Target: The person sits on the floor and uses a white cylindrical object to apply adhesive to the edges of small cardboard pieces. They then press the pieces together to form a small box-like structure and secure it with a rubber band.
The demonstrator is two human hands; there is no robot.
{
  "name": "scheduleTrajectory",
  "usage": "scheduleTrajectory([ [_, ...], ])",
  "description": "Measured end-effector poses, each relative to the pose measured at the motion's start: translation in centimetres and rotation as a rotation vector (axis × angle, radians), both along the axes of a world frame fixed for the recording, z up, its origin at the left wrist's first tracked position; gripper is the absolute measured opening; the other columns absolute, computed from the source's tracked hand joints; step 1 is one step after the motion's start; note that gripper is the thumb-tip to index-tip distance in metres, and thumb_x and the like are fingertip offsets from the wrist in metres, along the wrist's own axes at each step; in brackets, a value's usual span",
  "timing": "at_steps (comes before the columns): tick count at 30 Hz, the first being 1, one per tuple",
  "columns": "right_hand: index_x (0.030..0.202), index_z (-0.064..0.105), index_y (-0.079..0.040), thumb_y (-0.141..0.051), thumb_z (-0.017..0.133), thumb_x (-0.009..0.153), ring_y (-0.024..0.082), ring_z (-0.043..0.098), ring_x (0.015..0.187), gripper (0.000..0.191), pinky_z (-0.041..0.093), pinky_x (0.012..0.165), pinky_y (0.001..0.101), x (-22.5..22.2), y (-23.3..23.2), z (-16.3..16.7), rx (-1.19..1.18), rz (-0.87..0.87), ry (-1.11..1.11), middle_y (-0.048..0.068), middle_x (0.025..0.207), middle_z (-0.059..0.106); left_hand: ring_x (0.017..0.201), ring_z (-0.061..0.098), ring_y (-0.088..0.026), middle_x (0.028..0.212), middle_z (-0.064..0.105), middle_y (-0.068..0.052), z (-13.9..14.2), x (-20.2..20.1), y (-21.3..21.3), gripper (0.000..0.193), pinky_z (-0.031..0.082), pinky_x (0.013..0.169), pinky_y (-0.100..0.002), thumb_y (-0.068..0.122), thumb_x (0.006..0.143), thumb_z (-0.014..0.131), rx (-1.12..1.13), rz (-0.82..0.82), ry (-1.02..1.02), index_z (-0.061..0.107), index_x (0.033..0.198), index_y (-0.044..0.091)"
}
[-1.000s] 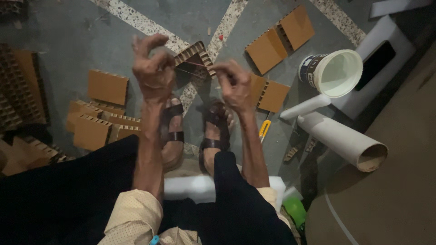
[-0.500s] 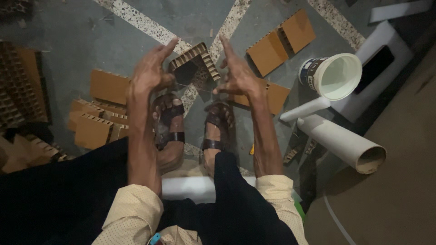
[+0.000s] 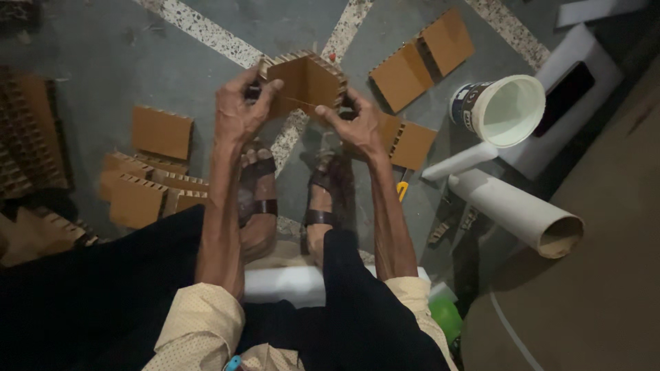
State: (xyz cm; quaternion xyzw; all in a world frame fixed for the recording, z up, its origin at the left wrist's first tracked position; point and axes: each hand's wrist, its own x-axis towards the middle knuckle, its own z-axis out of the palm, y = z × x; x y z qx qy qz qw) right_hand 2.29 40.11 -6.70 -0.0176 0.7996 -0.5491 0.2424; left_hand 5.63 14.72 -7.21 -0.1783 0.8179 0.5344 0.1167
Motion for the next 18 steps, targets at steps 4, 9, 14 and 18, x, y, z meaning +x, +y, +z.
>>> scheduleTrajectory([
  [4, 0.128, 0.063, 0.000, -0.031, 0.075, 0.095, 0.017, 0.071, 0.083, 0.047, 0.059, 0.072, 0.0322, -0.5, -1.1, 1.6, 0.001, -0.056, 0.031, 0.012, 0.099, 0.075, 0.087, 0.071, -0.031, 0.108, 0.070, -0.019, 2.3, 0.1, 1.3, 0.055, 0.060, 0.068, -0.045, 0.032, 0.105, 0.067, 0.115, -0.247, 0.371, 0.048, 0.141, -0.006],
  [9, 0.124, 0.064, 0.001, -0.026, 0.068, 0.093, 0.015, 0.071, 0.054, 0.041, 0.059, 0.044, 0.0292, 0.1, -2.8, 2.3, 0.032, -0.238, -0.063, 0.010, 0.075, 0.075, 0.070, 0.071, -0.024, 0.095, 0.071, -0.014, 1.4, 0.4, 3.0, 0.044, 0.063, 0.061, -0.035, 0.022, 0.107, 0.055, 0.116, -0.143, 0.199, 0.042, 0.138, -0.005],
  [14, 0.116, 0.068, 0.003, -0.025, 0.068, 0.095, 0.015, 0.070, 0.053, 0.036, 0.059, 0.042, 0.0299, 0.6, -3.0, 2.7, 0.109, -0.292, 0.008, 0.009, 0.074, 0.072, 0.066, 0.070, -0.026, 0.086, 0.069, -0.020, -0.3, 0.8, 4.0, 0.040, 0.061, 0.057, -0.037, 0.014, 0.103, 0.056, 0.019, -0.135, 0.242, 0.042, 0.132, -0.010],
  [18, 0.116, 0.067, 0.005, -0.025, 0.066, 0.092, 0.015, 0.066, 0.049, 0.039, 0.055, 0.040, 0.0309, 1.0, -2.7, 2.7, 0.062, -0.329, -0.019, 0.010, 0.071, 0.071, 0.063, 0.070, -0.028, 0.082, 0.070, -0.022, -1.5, 1.2, 4.5, 0.045, 0.058, 0.053, -0.040, 0.014, 0.101, 0.056, -0.006, -0.114, 0.174, 0.041, 0.135, -0.012],
])
